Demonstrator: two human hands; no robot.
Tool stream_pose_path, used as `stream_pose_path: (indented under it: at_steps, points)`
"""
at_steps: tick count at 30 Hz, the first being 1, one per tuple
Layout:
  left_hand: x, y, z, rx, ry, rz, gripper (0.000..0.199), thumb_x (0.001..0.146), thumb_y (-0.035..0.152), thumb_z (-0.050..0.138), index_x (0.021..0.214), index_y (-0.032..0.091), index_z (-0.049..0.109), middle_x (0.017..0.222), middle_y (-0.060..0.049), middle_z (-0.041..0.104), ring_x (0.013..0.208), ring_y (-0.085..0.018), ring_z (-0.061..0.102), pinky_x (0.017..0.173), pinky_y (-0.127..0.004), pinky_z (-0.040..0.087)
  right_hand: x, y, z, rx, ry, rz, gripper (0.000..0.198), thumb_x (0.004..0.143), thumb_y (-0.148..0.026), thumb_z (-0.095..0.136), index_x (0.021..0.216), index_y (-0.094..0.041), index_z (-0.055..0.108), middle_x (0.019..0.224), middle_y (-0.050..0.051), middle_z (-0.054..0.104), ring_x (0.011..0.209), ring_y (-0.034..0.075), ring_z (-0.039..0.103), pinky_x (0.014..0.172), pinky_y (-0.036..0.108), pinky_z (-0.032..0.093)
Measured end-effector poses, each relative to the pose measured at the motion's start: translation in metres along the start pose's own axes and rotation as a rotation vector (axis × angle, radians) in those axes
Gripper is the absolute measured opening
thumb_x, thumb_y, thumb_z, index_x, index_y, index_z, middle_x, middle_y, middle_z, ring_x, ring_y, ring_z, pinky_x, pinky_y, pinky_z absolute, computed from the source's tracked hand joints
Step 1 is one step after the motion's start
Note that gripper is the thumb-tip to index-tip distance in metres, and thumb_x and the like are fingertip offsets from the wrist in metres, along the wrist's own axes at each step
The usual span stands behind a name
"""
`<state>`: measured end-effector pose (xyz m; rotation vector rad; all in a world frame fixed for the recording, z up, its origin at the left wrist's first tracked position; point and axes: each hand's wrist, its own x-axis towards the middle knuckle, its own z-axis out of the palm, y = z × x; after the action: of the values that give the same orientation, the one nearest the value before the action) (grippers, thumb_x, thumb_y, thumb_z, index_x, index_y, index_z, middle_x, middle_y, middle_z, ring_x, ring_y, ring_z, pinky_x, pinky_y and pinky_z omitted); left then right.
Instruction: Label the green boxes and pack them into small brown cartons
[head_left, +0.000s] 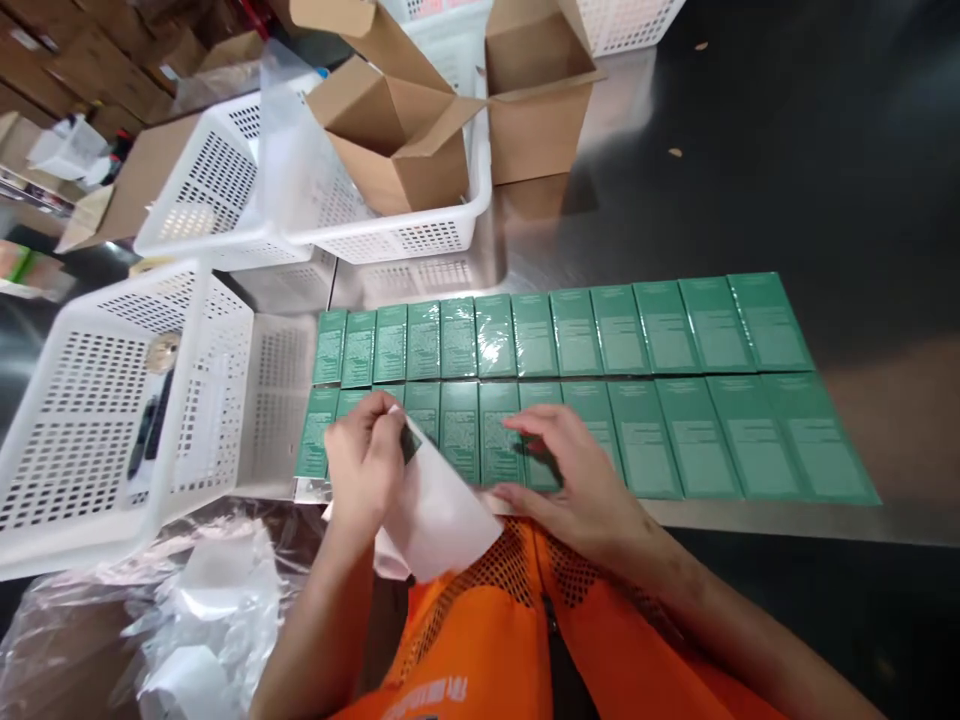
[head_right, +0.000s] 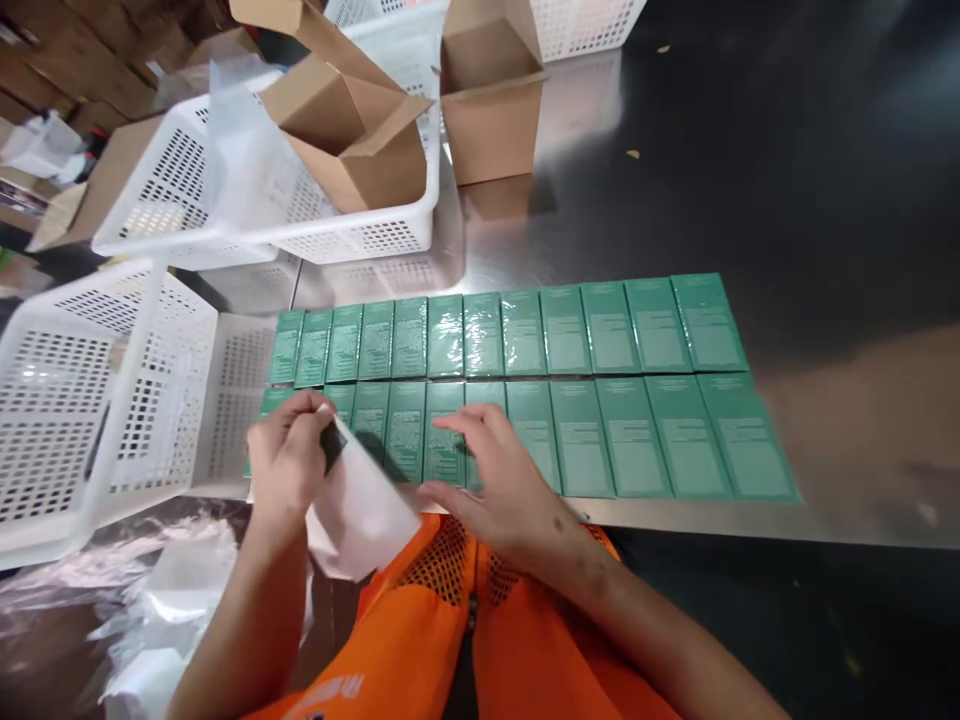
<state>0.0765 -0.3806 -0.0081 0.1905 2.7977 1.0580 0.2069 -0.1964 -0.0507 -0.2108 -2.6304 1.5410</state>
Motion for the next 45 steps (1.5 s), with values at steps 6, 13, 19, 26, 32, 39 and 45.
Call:
stream_pose_path:
  at_steps: [6,13,19,26,32,39,45]
  points:
    - [-0.009,0.010,0.019,-0.088,-0.154,0.194,0.035,0.091,0.045,0.052,0.064,0.022,0.050,0.053,0.006,0.043,0.051,-0.011,0.039,0.052,-0.025,0.031,0.010,-0.022,-0.006,0.044,0.150,0.033,0.031,0.084,-0.040,0.072,0.112,-0.026,0.068,0.105,0.005,0.071,0.097,0.023,0.064,0.086,0.037,0.052]
    - [-0.013,0.003,0.021,-0.168,-0.156,0.240,0.056,0.088,0.060,0.046,0.052,0.023,0.025,0.050,0.005,0.023,0.049,-0.011,0.025,0.050,-0.028,0.023,0.028,-0.024,0.008,0.274,0.268,0.086,0.003,0.081,-0.028,0.075,0.080,-0.025,0.073,0.080,-0.001,0.073,0.077,0.017,0.066,0.071,0.030,0.050]
    - [-0.002,-0.018,0.006,-0.156,-0.275,0.192,0.029,0.078,0.050,0.066,0.073,0.021,0.065,0.052,0.005,0.043,0.050,-0.011,0.034,0.050,-0.026,0.028,0.047,0.000,-0.041,0.471,0.471,0.158,0.015,0.077,-0.037,0.075,0.081,-0.024,0.069,0.081,0.001,0.071,0.076,0.018,0.066,0.071,0.031,0.052]
    - [0.015,-0.008,0.008,-0.567,-0.099,0.292,0.032,0.073,0.021,0.060,0.046,0.020,0.043,0.082,-0.003,0.061,0.081,-0.017,0.061,0.072,-0.030,0.050,0.093,0.011,-0.093,0.257,0.239,0.153,0.024,0.070,-0.043,0.078,0.074,-0.021,0.069,0.071,0.002,0.069,0.065,0.016,0.061,0.059,0.028,0.047]
    - [0.036,0.016,0.026,-0.307,-0.518,0.073,0.026,0.079,0.047,0.067,0.078,0.021,0.067,0.073,-0.002,0.070,0.071,-0.020,0.066,0.055,-0.026,0.045,0.138,0.018,-0.084,0.294,-0.030,0.172,0.031,0.062,-0.045,0.082,0.069,-0.018,0.069,0.057,-0.002,0.062,0.054,0.011,0.053,0.052,0.025,0.042]
    - [0.054,0.023,0.055,-0.158,-0.560,0.138,0.035,0.088,0.047,0.052,0.068,0.020,0.062,0.068,-0.003,0.073,0.066,-0.018,0.062,0.063,-0.028,0.043,0.165,0.026,-0.071,0.191,-0.138,0.134,0.023,0.070,-0.039,0.078,0.073,-0.018,0.072,0.058,-0.003,0.062,0.053,0.011,0.053,0.051,0.023,0.040]
    - [0.060,0.022,0.073,-0.084,-0.564,0.005,0.033,0.086,0.041,0.050,0.061,0.021,0.057,0.057,-0.002,0.069,0.051,-0.016,0.057,0.057,-0.029,0.040,0.174,0.035,-0.060,-0.177,-0.097,0.100,0.015,0.075,-0.034,0.077,0.074,-0.019,0.075,0.064,-0.002,0.067,0.060,0.011,0.056,0.059,0.024,0.037]
